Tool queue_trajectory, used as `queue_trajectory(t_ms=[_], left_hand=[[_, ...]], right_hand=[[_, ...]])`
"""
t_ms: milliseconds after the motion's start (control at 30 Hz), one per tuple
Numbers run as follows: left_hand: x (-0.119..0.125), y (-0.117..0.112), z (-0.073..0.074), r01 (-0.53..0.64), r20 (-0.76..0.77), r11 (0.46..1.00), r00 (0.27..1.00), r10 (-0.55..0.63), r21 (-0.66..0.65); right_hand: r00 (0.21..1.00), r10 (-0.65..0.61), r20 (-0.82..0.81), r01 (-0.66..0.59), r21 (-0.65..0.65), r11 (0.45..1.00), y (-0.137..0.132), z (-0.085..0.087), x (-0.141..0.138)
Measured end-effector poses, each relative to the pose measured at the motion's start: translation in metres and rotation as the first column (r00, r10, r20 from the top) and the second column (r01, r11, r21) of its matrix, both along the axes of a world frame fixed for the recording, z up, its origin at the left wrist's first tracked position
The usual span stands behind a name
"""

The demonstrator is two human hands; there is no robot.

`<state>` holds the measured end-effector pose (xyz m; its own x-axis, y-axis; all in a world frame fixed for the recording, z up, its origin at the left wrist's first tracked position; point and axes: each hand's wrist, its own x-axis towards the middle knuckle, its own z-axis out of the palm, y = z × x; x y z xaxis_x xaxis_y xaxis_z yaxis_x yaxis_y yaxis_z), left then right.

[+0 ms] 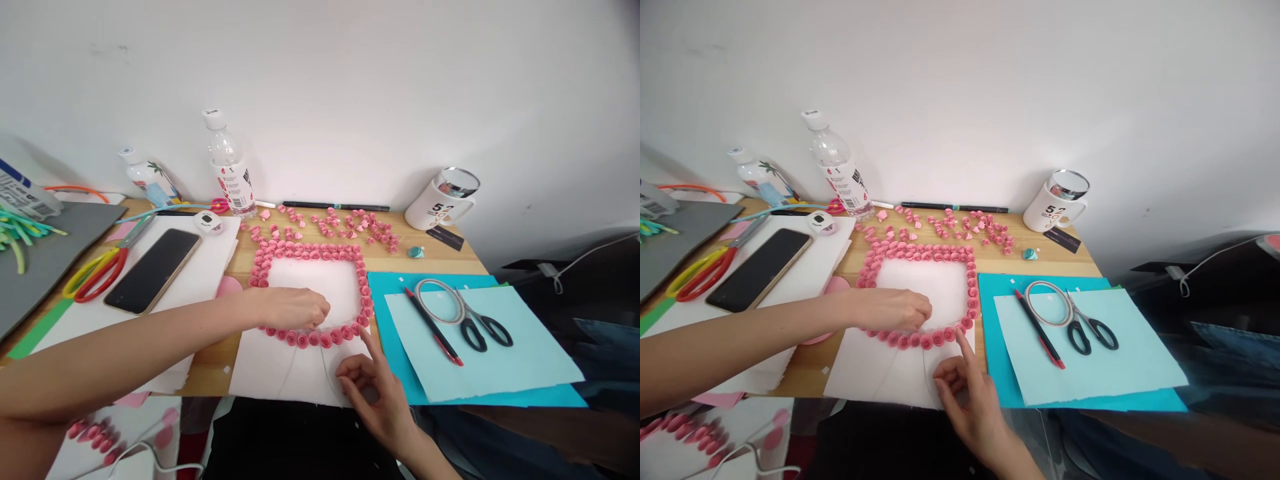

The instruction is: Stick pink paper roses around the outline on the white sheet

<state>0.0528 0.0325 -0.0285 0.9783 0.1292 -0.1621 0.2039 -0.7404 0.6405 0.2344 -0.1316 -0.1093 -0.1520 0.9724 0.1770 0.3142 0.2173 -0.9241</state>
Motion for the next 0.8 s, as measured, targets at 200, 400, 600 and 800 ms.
queue_trajectory(t_ms=[200, 400, 600, 800], left_hand=[[0.000, -0.003, 0.003, -0.045, 0.012, 0.999, 0.999, 0.045, 0.000], [-0.003, 0.001, -0.008, -0.030, 0.088, 1.000, 0.996, 0.031, -0.009], [-0.004, 0.002, -0.009, -0.002, 0.009, 0.997, 1.000, 0.001, 0.071], [-0.002, 0.004, -0.014, 0.034, -0.004, 0.996, 0.999, -0.034, 0.084]], right_hand=[[0.999, -0.021, 0.025, 0.021, 0.008, 1.000, 0.002, 0.005, -0.002], [0.999, -0.027, 0.037, 0.027, 0.011, 1.000, 0.000, 0.004, -0.001], [0.999, -0.036, 0.019, 0.036, -0.013, 0.999, -0.002, 0.000, -0.001], [0.999, -0.022, 0.044, 0.023, -0.023, 0.999, -0.001, -0.001, 0.000]])
